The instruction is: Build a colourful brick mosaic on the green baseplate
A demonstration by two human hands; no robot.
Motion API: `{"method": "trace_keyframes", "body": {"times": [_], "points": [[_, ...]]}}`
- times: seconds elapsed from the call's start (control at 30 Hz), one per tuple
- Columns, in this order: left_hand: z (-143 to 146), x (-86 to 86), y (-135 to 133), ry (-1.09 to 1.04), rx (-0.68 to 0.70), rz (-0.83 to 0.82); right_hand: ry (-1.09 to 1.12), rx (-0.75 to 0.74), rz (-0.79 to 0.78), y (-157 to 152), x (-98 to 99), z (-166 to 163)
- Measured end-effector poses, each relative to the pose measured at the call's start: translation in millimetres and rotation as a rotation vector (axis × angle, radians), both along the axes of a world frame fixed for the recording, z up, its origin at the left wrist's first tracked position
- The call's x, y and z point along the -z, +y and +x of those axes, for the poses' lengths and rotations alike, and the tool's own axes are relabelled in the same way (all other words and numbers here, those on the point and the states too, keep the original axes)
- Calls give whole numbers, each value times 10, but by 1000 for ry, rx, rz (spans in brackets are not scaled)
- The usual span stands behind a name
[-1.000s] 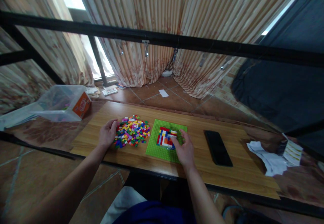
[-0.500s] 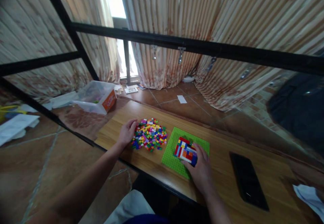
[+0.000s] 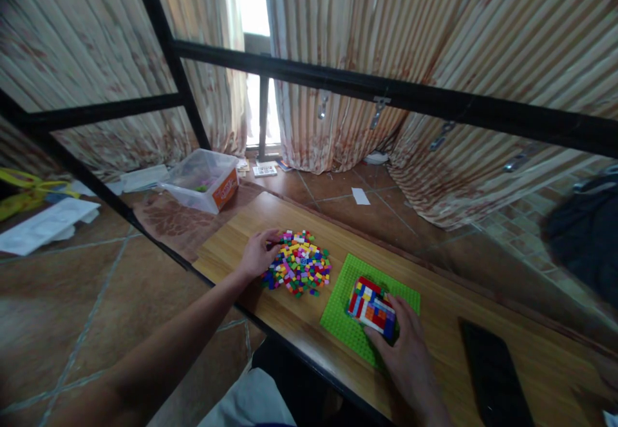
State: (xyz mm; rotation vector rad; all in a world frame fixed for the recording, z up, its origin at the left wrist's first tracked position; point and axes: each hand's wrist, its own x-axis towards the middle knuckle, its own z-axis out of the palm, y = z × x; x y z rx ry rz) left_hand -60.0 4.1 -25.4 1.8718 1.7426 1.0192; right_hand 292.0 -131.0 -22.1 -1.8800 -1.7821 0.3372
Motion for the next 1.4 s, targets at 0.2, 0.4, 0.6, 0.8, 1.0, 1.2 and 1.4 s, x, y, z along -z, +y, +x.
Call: {"method": "trace_keyframes", "body": {"times": [0.2, 0.4, 0.6, 0.8, 1.0, 1.2, 1.4], "points": [[117, -237, 65, 232, -126, -129, 28, 5, -19, -53, -28, 20], [150, -361, 28, 387, -88, -81, 33, 87, 43, -126, -76, 58], [4, -421, -69, -2, -93, 52, 143, 179, 172, -150, -404, -90], [164, -632, -497, -926, 18, -278, 472, 50, 94, -60, -675, -904], [421, -769, -1002, -1304, 117, -631, 969, -119, -71, 115, -697, -1673], [477, -701, -1074, -1270, 122, -611, 1149, -42, -112, 147, -659, -1736], [563, -552, -1062, -956, 145, -353, 1077, -4, -131, 116, -564, -1711]]}}
